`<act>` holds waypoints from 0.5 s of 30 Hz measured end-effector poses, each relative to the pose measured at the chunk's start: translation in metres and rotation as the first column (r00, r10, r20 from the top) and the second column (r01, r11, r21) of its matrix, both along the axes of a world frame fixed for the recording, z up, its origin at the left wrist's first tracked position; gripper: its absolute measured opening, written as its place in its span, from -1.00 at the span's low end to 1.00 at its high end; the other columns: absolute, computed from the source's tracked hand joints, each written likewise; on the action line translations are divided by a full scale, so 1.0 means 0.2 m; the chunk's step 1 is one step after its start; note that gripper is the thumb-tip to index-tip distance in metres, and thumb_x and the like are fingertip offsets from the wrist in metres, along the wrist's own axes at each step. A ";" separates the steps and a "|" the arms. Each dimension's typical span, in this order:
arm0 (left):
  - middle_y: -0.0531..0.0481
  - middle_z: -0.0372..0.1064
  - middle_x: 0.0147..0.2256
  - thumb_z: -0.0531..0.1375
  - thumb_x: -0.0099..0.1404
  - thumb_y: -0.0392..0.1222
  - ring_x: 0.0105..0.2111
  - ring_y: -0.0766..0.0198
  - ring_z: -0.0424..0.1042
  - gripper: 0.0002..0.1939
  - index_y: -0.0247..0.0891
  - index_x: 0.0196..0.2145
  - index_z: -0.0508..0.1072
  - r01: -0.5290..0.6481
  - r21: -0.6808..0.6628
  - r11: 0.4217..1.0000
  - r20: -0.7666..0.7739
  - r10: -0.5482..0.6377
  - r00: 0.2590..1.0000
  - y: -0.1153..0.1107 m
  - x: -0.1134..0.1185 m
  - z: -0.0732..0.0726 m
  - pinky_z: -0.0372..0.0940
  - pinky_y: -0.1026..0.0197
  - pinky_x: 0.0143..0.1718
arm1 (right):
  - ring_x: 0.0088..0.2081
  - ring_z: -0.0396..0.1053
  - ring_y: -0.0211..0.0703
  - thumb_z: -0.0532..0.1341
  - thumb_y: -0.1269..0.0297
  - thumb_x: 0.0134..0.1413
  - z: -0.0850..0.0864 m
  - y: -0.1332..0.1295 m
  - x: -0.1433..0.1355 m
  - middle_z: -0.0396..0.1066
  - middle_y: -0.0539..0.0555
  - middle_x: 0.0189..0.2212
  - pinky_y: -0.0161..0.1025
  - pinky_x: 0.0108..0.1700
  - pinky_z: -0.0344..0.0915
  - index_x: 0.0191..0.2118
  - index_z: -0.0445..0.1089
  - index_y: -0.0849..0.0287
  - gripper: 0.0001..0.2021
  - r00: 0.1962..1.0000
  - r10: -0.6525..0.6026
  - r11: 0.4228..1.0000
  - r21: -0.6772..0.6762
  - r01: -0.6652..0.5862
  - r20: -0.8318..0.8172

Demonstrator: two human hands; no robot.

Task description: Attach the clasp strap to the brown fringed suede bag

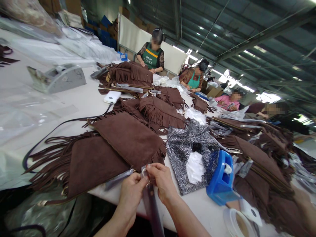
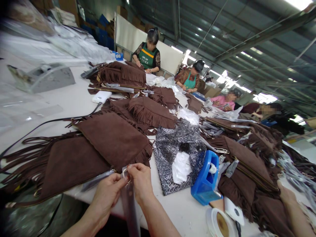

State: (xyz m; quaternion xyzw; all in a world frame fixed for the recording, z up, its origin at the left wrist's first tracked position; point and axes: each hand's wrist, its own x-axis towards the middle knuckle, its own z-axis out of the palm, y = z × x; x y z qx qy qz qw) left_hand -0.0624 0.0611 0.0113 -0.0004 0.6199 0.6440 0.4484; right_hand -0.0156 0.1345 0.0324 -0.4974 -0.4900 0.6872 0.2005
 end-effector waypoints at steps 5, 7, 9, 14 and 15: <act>0.20 -0.05 -0.85 0.20 -0.22 -0.07 -0.80 0.49 -0.15 -0.77 -0.23 -0.76 0.25 0.006 -0.027 1.000 -0.051 -0.008 0.999 0.00 -0.01 0.00 -0.30 0.35 -0.75 | -0.57 0.16 -0.36 0.25 0.23 -0.43 0.02 0.03 0.02 0.31 -0.06 -0.68 -0.35 -0.52 0.05 -0.61 0.40 0.24 -0.83 0.995 0.080 0.992 0.093 -0.086 0.067; 0.19 -0.04 -0.84 0.19 -0.22 -0.08 -0.79 0.49 -0.13 -0.78 -0.24 -0.77 0.25 0.006 -0.026 1.000 -0.051 -0.007 0.999 -0.01 -0.01 0.01 -0.24 0.36 -0.75 | -0.59 0.17 -0.36 0.23 0.25 -0.45 0.02 0.05 0.03 0.31 -0.06 -0.69 -0.35 -0.54 0.02 -0.61 0.39 0.24 -0.84 0.990 0.105 0.992 0.061 -0.111 0.097; 0.19 -0.02 -0.81 0.18 -0.21 -0.08 -0.77 0.48 -0.10 -0.78 -0.23 -0.76 0.24 0.011 -0.019 1.000 -0.043 -0.012 0.999 -0.02 -0.01 0.02 -0.12 0.37 -0.74 | -0.62 0.17 -0.35 0.22 0.24 -0.46 0.02 0.06 0.04 0.30 -0.06 -0.70 -0.36 -0.57 -0.01 -0.60 0.37 0.23 -0.82 0.984 0.136 0.991 -0.010 -0.136 0.116; 0.19 0.03 -0.78 0.19 -0.22 -0.10 -0.77 0.46 -0.04 -0.79 -0.22 -0.74 0.21 0.031 -0.011 0.999 -0.042 -0.032 0.999 -0.02 -0.02 0.02 0.05 0.33 -0.71 | -0.62 0.19 -0.37 0.20 0.22 -0.47 0.03 0.10 0.03 0.33 -0.03 -0.67 -0.39 -0.59 0.01 -0.55 0.39 0.26 -0.77 0.967 0.237 0.966 -0.125 -0.225 0.094; 0.19 0.03 -0.79 0.19 -0.21 -0.10 -0.77 0.46 -0.05 -0.78 -0.22 -0.74 0.21 0.034 -0.014 0.999 -0.044 -0.034 0.998 -0.02 -0.02 0.02 0.05 0.33 -0.72 | -0.62 0.20 -0.37 0.21 0.23 -0.48 0.03 0.11 0.03 0.33 -0.04 -0.67 -0.39 -0.59 0.02 -0.56 0.39 0.26 -0.77 0.964 0.246 0.964 -0.129 -0.233 0.098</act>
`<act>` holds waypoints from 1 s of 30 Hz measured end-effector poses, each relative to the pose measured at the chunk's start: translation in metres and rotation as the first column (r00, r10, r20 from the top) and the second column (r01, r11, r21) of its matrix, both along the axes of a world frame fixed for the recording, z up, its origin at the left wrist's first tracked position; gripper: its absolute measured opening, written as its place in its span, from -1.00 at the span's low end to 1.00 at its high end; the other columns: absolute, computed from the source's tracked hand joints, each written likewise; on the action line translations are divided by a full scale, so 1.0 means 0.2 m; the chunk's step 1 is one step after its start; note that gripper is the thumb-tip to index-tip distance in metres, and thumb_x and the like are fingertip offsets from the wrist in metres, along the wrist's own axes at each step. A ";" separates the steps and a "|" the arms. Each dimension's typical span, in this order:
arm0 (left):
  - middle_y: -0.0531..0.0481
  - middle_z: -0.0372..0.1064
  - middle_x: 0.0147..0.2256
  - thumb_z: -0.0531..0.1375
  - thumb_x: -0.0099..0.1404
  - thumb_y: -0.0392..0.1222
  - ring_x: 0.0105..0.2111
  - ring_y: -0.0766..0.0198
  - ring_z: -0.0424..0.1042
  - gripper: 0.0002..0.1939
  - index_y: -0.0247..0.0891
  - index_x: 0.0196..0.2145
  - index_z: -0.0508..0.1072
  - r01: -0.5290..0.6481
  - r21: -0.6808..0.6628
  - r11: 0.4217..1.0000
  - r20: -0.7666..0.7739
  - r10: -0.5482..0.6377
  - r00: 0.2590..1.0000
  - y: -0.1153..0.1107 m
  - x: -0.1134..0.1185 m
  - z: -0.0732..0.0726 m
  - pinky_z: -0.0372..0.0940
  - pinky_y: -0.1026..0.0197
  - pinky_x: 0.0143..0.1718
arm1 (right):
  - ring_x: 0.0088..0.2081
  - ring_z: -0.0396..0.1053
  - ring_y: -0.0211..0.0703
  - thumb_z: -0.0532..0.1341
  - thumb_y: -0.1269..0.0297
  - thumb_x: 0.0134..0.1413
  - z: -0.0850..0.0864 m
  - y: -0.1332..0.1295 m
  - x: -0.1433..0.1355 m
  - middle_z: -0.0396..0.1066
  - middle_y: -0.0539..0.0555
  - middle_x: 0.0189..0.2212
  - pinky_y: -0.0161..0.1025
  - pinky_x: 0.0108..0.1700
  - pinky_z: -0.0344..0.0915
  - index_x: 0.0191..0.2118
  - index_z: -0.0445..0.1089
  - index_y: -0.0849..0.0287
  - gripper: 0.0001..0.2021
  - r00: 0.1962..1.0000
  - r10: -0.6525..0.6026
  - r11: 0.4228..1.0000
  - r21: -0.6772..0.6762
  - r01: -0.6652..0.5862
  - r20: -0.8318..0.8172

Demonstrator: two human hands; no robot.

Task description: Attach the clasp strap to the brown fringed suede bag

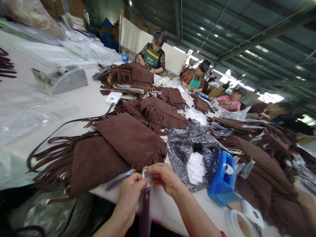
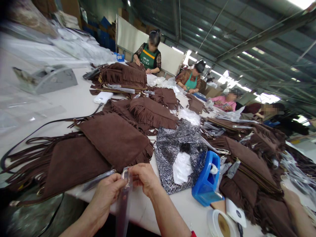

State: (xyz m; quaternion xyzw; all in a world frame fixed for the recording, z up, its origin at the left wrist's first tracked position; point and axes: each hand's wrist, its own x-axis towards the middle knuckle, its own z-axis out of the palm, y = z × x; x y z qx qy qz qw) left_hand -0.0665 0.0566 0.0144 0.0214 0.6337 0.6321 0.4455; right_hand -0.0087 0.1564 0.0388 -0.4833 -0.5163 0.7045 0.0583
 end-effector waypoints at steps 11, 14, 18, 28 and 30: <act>0.14 0.16 -0.77 0.27 -0.26 -0.11 -0.69 0.43 0.10 -0.70 -0.25 -0.72 0.18 0.019 0.042 0.999 0.052 -0.021 0.998 0.02 0.02 0.03 -0.03 0.37 -0.65 | -0.69 0.07 -0.41 0.16 0.37 -0.40 -0.02 0.02 -0.02 0.18 -0.14 -0.80 -0.36 -0.62 -0.02 -0.68 0.29 0.21 -0.96 0.996 0.069 0.974 0.212 -0.080 0.061; 0.10 0.24 -0.69 0.26 -0.27 -0.08 -0.65 0.39 0.18 -0.72 -0.27 -0.63 0.26 -0.029 0.052 0.998 0.154 0.021 0.988 0.03 0.05 0.04 0.05 0.34 -0.61 | -0.69 0.05 -0.42 0.14 0.42 -0.37 -0.04 0.01 -0.03 0.16 -0.15 -0.79 -0.38 -0.62 -0.04 -0.68 0.27 0.20 -0.96 0.992 0.096 0.948 0.296 -0.117 0.086; 0.00 0.35 -0.59 0.21 -0.20 -0.03 -0.58 0.29 0.30 -0.65 -0.31 -0.44 0.33 -0.052 0.107 0.993 0.276 0.021 0.961 0.06 0.09 0.05 0.13 0.28 -0.56 | -0.71 0.10 -0.38 0.11 0.43 -0.29 -0.05 0.01 -0.03 0.16 -0.14 -0.78 -0.37 -0.65 -0.02 -0.65 0.24 0.17 -0.93 0.971 0.139 0.906 0.370 -0.203 0.194; 0.14 0.17 -0.71 0.20 -0.20 0.02 -0.72 0.43 0.10 -0.68 -0.27 -0.56 0.28 -0.089 0.088 0.992 0.171 0.073 0.983 0.07 0.12 -0.01 -0.02 0.33 -0.67 | -0.36 0.43 0.08 0.19 0.45 -0.32 0.09 0.00 -0.11 0.50 0.27 -0.47 -0.19 -0.37 0.20 -0.52 0.49 0.28 -0.86 0.757 0.160 0.550 0.580 -0.602 0.634; 0.17 0.12 -0.72 0.18 -0.17 0.08 -0.74 0.45 0.04 -0.66 -0.25 -0.57 0.25 -0.083 0.075 0.994 0.105 0.075 0.992 0.07 0.13 -0.01 -0.08 0.34 -0.70 | -0.27 0.44 0.19 0.18 0.44 -0.31 0.11 0.00 -0.13 0.50 0.37 -0.38 -0.14 -0.32 0.23 -0.42 0.51 0.34 -0.77 0.714 0.137 0.511 0.568 -0.645 0.687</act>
